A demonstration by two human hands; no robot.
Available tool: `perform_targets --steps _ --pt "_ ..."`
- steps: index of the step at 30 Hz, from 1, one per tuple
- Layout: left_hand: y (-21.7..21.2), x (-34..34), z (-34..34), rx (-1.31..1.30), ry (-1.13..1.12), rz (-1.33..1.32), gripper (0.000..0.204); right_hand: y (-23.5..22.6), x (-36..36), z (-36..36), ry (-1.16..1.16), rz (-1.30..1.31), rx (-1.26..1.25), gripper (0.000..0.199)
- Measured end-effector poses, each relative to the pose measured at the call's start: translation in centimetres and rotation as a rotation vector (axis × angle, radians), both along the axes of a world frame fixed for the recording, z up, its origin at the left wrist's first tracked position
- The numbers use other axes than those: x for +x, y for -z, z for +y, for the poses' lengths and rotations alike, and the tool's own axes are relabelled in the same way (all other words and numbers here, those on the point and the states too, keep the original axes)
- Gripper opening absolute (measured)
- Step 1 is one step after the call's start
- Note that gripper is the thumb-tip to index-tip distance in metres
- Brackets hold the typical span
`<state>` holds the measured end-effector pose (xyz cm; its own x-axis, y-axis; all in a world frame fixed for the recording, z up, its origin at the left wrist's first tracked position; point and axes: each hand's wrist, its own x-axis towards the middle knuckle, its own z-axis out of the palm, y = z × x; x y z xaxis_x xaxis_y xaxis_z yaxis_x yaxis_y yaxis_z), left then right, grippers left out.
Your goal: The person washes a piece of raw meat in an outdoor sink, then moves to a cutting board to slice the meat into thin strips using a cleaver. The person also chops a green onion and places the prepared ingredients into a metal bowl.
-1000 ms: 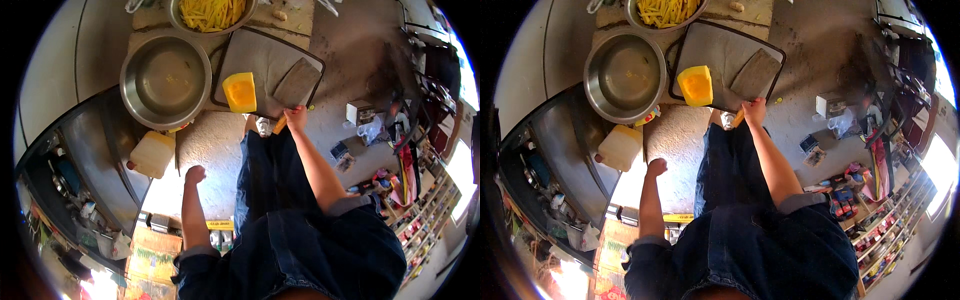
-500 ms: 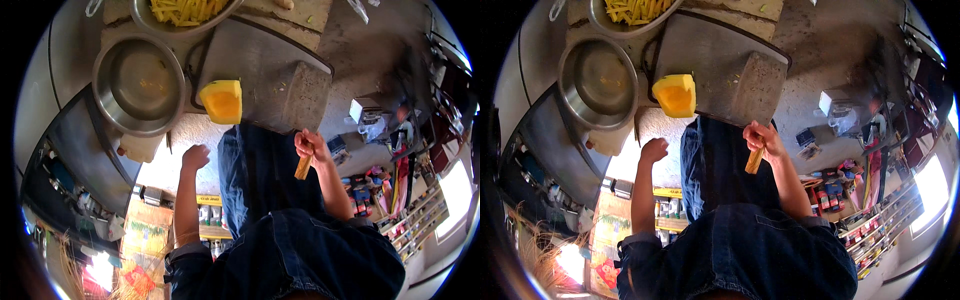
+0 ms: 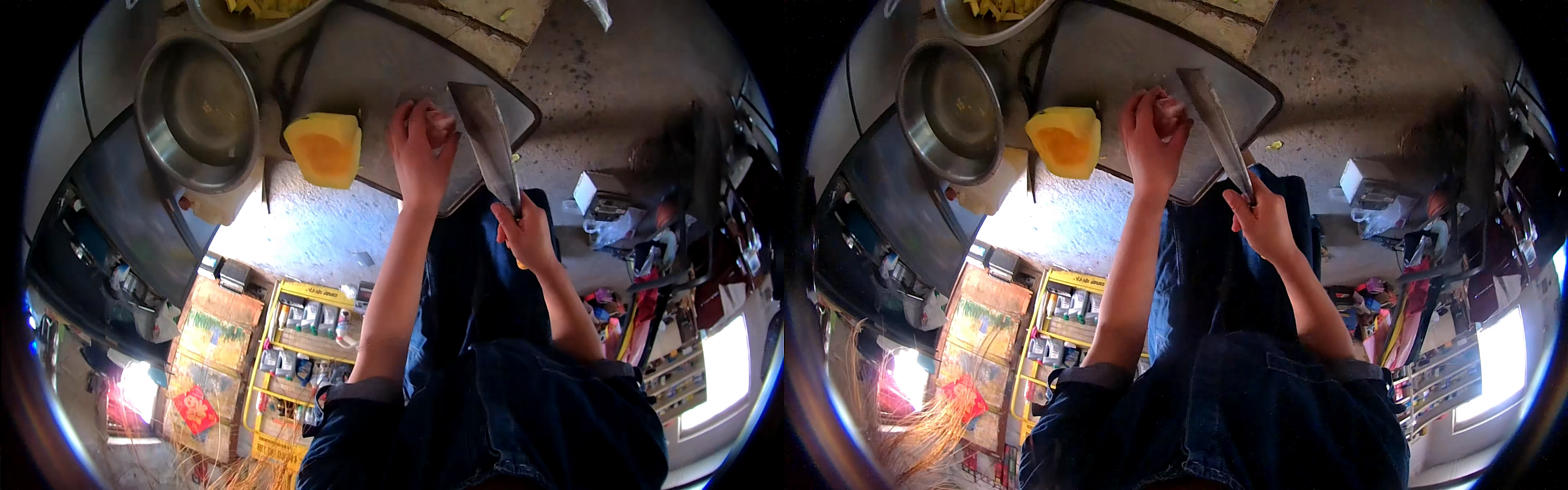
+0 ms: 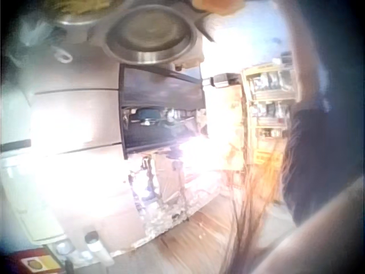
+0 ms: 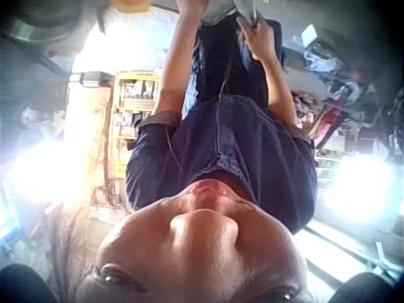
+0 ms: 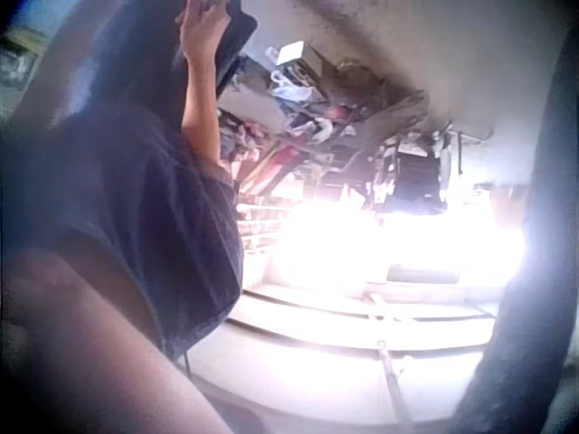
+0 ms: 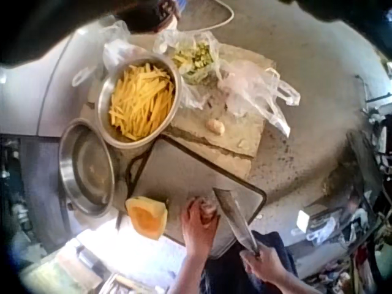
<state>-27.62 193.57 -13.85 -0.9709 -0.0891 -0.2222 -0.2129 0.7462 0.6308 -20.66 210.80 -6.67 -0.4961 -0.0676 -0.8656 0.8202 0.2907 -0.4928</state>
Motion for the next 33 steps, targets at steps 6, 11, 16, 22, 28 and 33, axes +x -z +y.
perform_targets --steps 6,11,16,22,28,33 --pt "0.6 1.2 1.3 0.359 -0.293 -0.111 0.055 0.8 1.1 0.9 0.034 0.054 0.012 0.052" --pt "1.3 1.7 1.4 0.458 -0.361 -0.164 0.060 0.9 1.8 1.2 0.128 0.077 -0.039 0.061" --pt "-0.1 1.2 1.9 0.143 -0.167 0.052 0.059 -0.1 1.9 1.3 0.087 0.162 0.003 0.061" --pt "0.7 0.6 -0.4 0.088 0.163 0.012 0.059 -1.5 1.5 -0.1 -0.079 0.212 0.150 0.051" --pt "1.2 0.0 -1.0 0.038 0.314 0.100 0.055 -2.4 0.5 -0.8 -0.273 0.284 0.284 0.045" --pt "0.2 0.5 -0.8 0.093 0.222 -0.001 0.054 -2.8 0.4 -0.7 -0.323 0.322 0.311 0.046"
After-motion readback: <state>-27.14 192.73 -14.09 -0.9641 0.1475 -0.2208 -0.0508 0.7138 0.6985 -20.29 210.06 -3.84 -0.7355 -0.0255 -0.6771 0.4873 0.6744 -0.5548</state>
